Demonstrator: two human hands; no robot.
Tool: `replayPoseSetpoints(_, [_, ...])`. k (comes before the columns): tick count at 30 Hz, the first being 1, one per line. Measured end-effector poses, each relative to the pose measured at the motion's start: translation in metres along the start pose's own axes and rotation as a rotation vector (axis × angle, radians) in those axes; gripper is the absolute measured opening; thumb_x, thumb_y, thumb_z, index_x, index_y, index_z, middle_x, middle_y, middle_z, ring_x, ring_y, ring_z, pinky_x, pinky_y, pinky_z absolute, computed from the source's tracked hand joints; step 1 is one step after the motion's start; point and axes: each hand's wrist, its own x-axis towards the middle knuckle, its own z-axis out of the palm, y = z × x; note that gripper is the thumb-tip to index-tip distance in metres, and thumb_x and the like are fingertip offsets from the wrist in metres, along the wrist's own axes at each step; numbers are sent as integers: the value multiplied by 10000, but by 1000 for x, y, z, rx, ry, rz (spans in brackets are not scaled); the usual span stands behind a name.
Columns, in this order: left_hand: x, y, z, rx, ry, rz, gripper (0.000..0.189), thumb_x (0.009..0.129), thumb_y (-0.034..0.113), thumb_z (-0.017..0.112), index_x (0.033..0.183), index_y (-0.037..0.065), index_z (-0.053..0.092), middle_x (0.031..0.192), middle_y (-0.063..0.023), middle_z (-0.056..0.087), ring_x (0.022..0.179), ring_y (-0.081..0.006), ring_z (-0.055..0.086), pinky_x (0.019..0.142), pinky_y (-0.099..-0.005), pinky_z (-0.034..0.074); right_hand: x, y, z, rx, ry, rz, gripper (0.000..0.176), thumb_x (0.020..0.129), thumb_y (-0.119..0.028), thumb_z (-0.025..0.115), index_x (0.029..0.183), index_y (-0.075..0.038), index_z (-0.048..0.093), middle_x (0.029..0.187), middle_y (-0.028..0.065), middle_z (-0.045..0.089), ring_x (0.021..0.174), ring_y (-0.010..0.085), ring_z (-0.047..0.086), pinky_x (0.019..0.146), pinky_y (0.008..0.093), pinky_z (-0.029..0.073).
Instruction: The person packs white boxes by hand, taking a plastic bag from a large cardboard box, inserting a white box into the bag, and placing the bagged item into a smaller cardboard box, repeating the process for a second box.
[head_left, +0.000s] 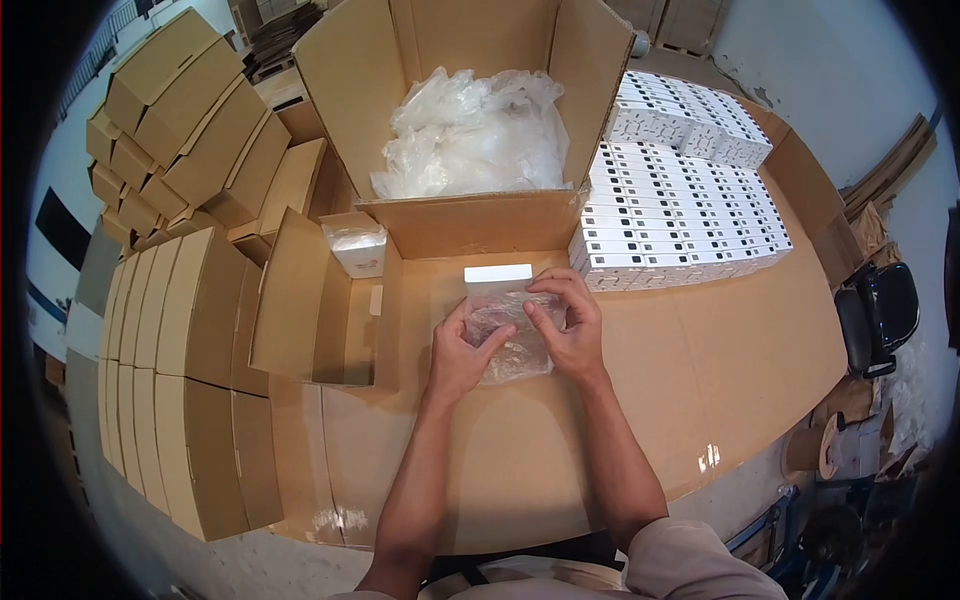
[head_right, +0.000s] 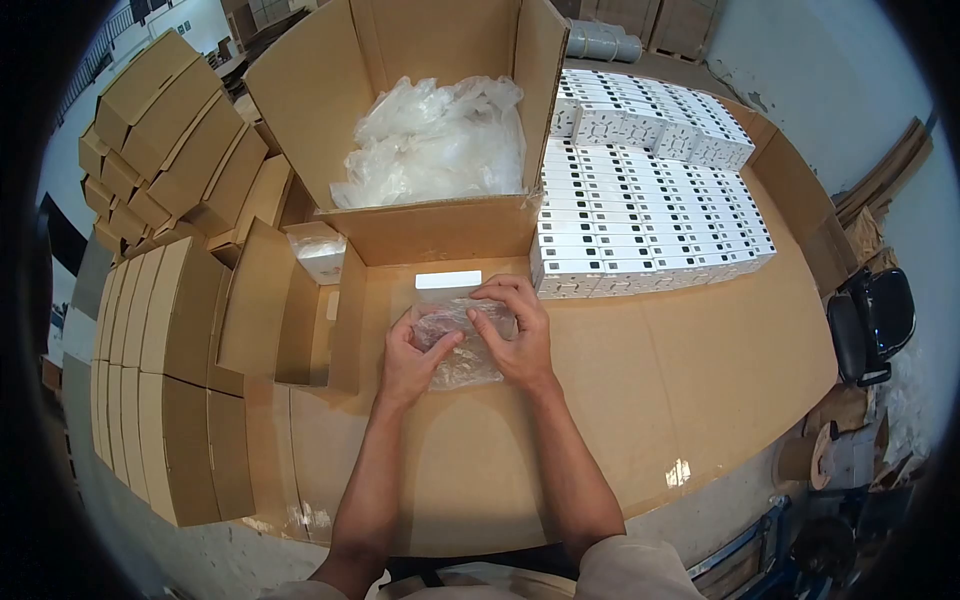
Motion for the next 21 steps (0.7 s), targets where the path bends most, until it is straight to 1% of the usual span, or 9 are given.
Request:
replayPoseSetpoints(2, [0,0,0,1,3,-30,329,883,54,815,1167,0,658,1057,-48,715,961,-99,663,837,-273,553,-1,1,-2,-42,-12,-10,197,828,-2,787,1014,-40,735,1102,89,641,1042,227,631,893,340,501])
replayPoseSetpoints(5, [1,2,-1,52,7,-1,338,885,56,810,1183,-2,659,1074,-48,717,958,-98,664,844,-279,553,-1,5,-4,-46,-12,-12,175,834,-9,788,995,-54,738,1101,77,640,1031,217,627,871,333,498])
replayPoseSetpoints(8, [2,1,-2,13,16,-9,338,888,61,805,1190,-1,665,1080,-45,724,945,-98,664,834,-281,550,0,1,-6,-69,-15,-3,137,847,-18,777,970,-50,728,1101,74,640,1017,215,626,851,331,494])
replayPoseSetpoints(11, [3,5,-3,22,2,-10,328,891,76,802,1184,2,676,1060,-42,733,934,-94,663,827,-277,541,0,-5,-7,-90,-32,51,106,863,-27,763,952,-48,709,1106,67,640,1021,207,621,840,328,493])
replayPoseSetpoints(14, [3,2,-5,61,19,-31,299,889,92,804,1153,6,694,1027,-37,737,926,-91,662,818,-277,535,2,-11,-6,-110,-45,58,96,871,-27,747,944,-46,689,1108,69,642,1044,224,607,881,343,479])
replayPoseSetpoints(21, [4,-2,-7,151,23,-62,271,883,100,808,1121,14,712,1020,-40,749,919,-93,671,820,-286,540,2,-12,-8,-195,-96,-36,107,853,-9,739,930,-47,675,1096,86,637,1066,281,571,978,389,435])
